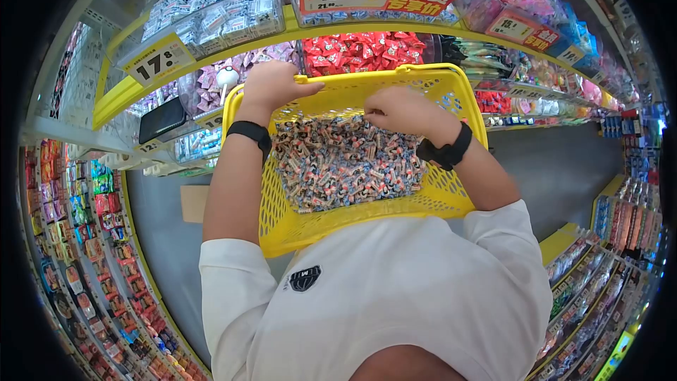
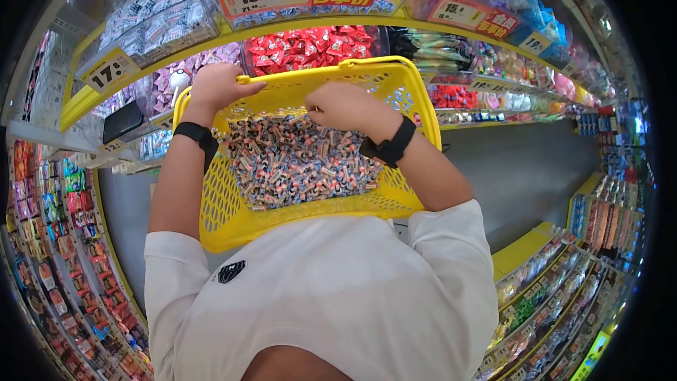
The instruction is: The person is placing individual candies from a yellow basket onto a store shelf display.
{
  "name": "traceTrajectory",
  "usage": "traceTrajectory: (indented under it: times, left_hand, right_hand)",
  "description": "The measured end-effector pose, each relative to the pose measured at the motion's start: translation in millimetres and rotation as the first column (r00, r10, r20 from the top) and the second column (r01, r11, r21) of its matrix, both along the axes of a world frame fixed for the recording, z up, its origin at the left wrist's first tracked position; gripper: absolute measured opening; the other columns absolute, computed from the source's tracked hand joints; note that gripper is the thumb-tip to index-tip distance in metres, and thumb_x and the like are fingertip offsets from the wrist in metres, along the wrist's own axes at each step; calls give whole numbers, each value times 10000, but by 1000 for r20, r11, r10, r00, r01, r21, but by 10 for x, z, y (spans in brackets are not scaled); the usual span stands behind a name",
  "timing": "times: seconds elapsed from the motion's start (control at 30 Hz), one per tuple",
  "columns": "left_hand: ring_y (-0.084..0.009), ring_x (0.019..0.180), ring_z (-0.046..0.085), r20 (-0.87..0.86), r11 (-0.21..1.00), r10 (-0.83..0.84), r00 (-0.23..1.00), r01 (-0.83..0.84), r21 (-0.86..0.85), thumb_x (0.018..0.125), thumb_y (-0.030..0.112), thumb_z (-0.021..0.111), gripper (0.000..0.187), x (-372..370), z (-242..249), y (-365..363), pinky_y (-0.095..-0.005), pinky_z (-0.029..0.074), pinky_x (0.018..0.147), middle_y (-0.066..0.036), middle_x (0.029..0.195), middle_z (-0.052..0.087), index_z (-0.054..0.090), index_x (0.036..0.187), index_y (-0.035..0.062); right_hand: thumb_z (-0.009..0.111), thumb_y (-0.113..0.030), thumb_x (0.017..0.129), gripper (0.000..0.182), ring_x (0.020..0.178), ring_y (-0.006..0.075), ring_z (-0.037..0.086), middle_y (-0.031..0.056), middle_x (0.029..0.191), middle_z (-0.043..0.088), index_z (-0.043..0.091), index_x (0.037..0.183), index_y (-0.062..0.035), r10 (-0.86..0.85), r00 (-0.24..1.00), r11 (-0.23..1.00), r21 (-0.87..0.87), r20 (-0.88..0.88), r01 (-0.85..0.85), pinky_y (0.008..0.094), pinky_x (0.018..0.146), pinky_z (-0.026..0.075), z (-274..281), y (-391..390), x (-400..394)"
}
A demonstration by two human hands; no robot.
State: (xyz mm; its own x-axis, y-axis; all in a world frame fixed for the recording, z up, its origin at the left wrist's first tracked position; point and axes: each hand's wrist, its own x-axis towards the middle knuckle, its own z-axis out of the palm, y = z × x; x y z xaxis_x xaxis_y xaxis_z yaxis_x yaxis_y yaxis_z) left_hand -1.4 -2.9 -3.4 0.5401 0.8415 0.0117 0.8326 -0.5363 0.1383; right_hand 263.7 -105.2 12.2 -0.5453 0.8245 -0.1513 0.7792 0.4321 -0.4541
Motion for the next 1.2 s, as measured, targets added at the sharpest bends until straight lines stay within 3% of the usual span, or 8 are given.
traceTrajectory:
  times: [0.07,0.17,0.27,0.47,0.77,1.07,1.2]
  left_hand:
    - [-305,661,658,-2,1000,-1,1000,1,-5,710,768,603,715,5,7,-1,-429,515,632,-125,683,664,717,711,62]
    - [-306,662,657,-1,1000,-3,1000,3,-2,710,767,603,716,1,-7,8,-428,514,632,-127,684,664,716,711,60]
    - [-306,662,656,-11,1000,4,1000,-5,-7,710,766,604,715,4,6,1,-428,513,631,-126,688,664,715,711,59]
    - [-301,648,652,5,1000,-7,1000,7,15,710,765,605,712,-4,-21,8,-424,510,617,-120,679,660,713,705,61]
    - [-294,639,647,9,999,-15,1000,14,34,719,759,602,701,-9,-48,12,-420,508,608,-113,669,654,707,694,66]
    - [-327,672,644,13,1000,-12,1000,12,11,738,744,609,695,-1,11,-17,-445,499,635,-136,678,649,702,690,57]
    - [-317,674,648,9,1000,-6,1000,6,5,735,751,602,701,-3,-1,-9,-440,503,634,-132,685,654,706,700,58]
  right_hand:
    - [581,-214,859,176,863,336,654,132,873,669,681,865,-69,14,1000,998,-56,9,-13,472,758,517,-312,-28,-35]
    - [614,-211,848,167,901,345,645,137,919,645,680,893,-65,39,981,999,-29,191,-34,471,786,513,-613,-82,-112]
    - [638,-196,834,179,944,354,634,146,1003,617,675,935,-53,97,991,993,-75,88,-91,470,810,508,-837,-126,-137]
    - [680,-179,792,248,991,346,627,144,1115,588,689,1029,-105,152,976,988,-14,158,-152,457,816,527,-1205,-169,-191]
    - [695,-172,791,225,901,376,640,189,1028,590,663,995,-82,117,964,993,-28,239,-113,488,740,522,-1292,-205,-208]
    - [638,-111,805,214,898,341,656,135,910,643,657,1018,-99,47,985,996,65,165,-58,473,748,512,-1182,-154,-226]
    - [618,-105,807,181,890,349,649,146,897,637,647,986,-101,10,995,998,-70,103,-3,478,747,499,-1160,-149,-230]
